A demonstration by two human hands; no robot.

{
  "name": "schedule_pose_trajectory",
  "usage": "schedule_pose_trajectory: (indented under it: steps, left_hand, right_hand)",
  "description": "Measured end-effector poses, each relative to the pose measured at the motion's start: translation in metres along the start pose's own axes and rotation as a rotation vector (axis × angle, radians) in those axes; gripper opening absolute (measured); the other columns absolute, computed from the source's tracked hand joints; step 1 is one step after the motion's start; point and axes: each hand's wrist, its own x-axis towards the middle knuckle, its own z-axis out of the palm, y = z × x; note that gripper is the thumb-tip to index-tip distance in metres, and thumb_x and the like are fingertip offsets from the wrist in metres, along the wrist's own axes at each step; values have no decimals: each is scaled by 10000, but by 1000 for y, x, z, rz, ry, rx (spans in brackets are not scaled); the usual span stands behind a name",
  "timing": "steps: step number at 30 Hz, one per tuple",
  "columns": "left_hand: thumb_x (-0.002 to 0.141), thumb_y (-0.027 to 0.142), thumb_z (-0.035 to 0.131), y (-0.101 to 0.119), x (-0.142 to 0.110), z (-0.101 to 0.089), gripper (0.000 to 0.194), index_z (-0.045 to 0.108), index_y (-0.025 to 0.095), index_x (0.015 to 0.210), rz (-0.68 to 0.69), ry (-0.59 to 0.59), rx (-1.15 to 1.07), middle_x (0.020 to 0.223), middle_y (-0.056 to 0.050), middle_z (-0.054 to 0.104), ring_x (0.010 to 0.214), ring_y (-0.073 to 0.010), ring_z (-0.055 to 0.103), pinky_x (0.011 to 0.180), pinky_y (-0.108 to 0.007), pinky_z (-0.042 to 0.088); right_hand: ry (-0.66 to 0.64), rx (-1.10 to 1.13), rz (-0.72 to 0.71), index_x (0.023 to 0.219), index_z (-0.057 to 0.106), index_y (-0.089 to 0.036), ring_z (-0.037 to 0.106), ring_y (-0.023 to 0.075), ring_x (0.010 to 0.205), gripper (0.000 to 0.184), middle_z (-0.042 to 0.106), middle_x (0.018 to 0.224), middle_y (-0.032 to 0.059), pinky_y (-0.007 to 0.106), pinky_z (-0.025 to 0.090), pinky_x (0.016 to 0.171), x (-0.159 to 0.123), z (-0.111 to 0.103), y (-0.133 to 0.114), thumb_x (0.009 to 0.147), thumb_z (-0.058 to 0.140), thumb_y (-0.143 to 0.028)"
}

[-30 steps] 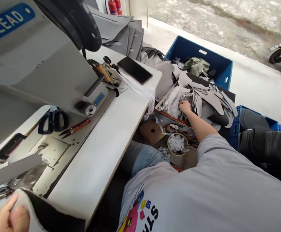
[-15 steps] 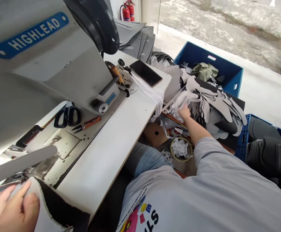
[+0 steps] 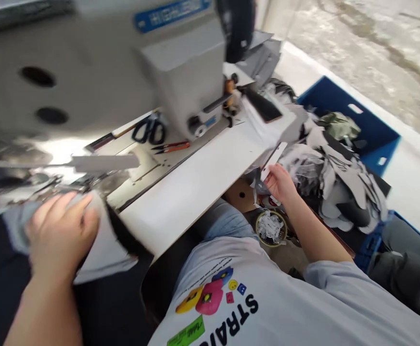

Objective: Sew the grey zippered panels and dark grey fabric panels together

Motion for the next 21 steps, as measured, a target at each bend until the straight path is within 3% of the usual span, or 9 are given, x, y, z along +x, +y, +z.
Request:
schedule_pose_trajectory:
  steps: [1,4,7,9,11,13,17,21]
  left_hand:
    - [882,285,570,6,-1,-1,393,660,299,1264,10,16,81,1472,14,552,1376,-350,470,1180,-583,332]
    - [959,305,479,17,-3,-4,281,713,208,1081,18,-39,178,1373,-35,625,1326,-278,522,1155,-504,403]
    - [981,293,383,21,-5,-7,363,724,178,1029,9,-51,161,1260,-91,681,1250,-246,562,1134,-453,418]
    - [987,293,358,23,-7,-8,388,718,167,1058,8,-65,143,1245,-106,685,1234,-246,562,1111,-442,429]
    - [998,300,348,23,-8,-8,399,710,158,1085,17,-81,131,1220,-115,693,1216,-249,568,1081,-433,442]
    - [1008,309,344,24,-9,-8,402,708,157,1083,31,-89,134,1177,-115,704,1177,-255,584,1034,-426,458]
    - [1024,315,338,25,-9,-11,395,710,183,1014,54,-91,160,1121,-96,711,1088,-248,611,939,-400,473]
    - [1030,376,395,27,-8,-14,357,710,208,1026,80,-83,218,945,-78,710,925,-224,622,833,-367,476]
  right_hand:
    - [-145,-33,-30,781,580,-206,568,83,578,232,654,740,-25,192,507,536,-16,24,3,813,745,-367]
    - [-768,-206,-136,794,632,-189,581,102,565,306,654,692,-13,231,531,555,-56,91,5,751,807,-436]
    - [-1316,-288,22,792,629,-167,600,102,564,365,675,698,7,229,534,538,-79,147,1,784,771,-503]
    - [-1531,-323,167,786,625,-157,611,100,560,377,689,701,15,219,530,522,-86,176,0,808,743,-515]
    - [-1614,-358,275,804,636,-152,627,105,569,350,710,725,25,212,527,513,-89,197,0,807,739,-487]
    - [-1618,-399,363,822,647,-148,613,95,536,287,734,763,37,197,497,476,-88,210,0,783,742,-416]
    - [-1557,-480,498,756,620,-146,496,57,414,130,739,724,42,168,377,382,-81,230,-7,710,676,-255]
    - [-1469,-415,747,754,563,-178,461,85,388,71,691,617,35,178,305,341,-79,258,-18,709,579,-230]
